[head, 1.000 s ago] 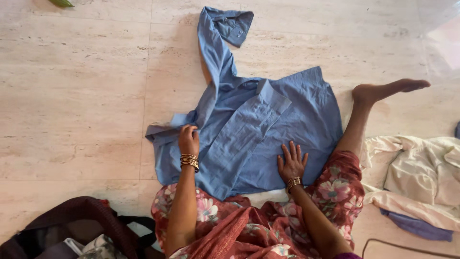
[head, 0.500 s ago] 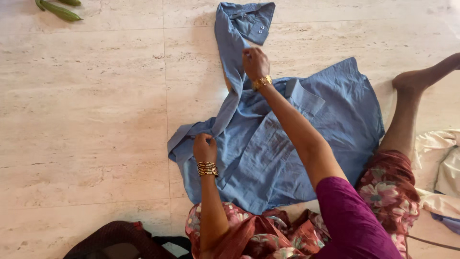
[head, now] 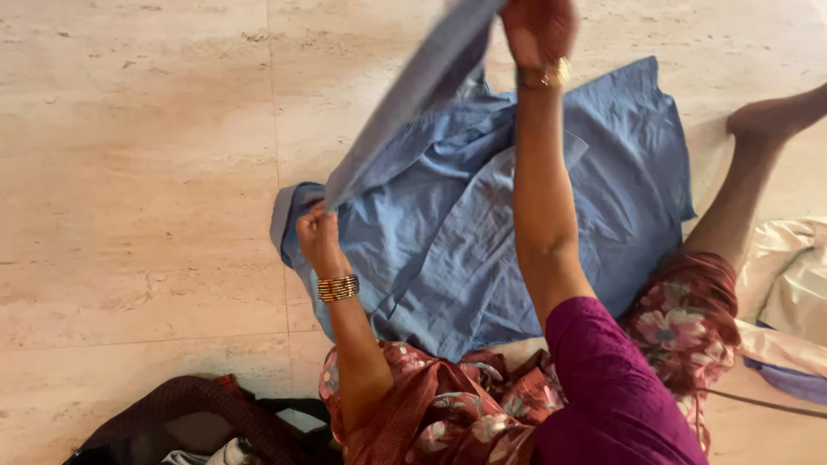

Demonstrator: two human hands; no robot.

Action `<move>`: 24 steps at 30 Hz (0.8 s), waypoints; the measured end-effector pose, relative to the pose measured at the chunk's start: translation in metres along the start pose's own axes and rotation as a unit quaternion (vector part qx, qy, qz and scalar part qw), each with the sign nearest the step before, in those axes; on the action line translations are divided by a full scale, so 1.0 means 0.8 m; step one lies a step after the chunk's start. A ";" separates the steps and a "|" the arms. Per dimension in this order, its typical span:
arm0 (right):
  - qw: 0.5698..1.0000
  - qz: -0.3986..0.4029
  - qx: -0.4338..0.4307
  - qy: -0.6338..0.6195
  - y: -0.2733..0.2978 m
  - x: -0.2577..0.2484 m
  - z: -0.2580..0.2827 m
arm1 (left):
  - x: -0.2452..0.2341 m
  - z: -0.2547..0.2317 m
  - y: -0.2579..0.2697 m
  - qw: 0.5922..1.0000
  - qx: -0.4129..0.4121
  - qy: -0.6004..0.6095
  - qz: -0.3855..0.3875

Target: The person folds a blue shirt and a white shirt by hand while sitting on the floor and then places them into a bag.

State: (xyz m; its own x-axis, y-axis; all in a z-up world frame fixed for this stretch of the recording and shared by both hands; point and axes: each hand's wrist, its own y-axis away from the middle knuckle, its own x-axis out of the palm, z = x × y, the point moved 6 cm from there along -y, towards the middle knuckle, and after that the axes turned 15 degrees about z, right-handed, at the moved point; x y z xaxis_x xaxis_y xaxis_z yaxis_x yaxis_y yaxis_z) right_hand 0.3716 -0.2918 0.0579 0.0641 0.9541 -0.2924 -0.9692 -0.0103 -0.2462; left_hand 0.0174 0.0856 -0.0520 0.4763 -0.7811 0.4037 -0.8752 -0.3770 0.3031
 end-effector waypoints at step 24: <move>0.889 0.173 0.235 0.353 0.535 -0.108 0.126 | 0.074 0.065 0.007 0.980 -0.167 0.110 0.012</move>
State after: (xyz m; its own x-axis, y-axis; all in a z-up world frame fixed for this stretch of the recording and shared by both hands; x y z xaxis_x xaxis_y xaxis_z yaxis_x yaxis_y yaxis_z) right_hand -0.0729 -0.3488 0.0709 -0.2845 0.4905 -0.8237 -0.9416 0.0185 0.3362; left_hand 0.0364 0.0109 -0.0713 0.4944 -0.6480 0.5793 -0.8277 -0.1475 0.5414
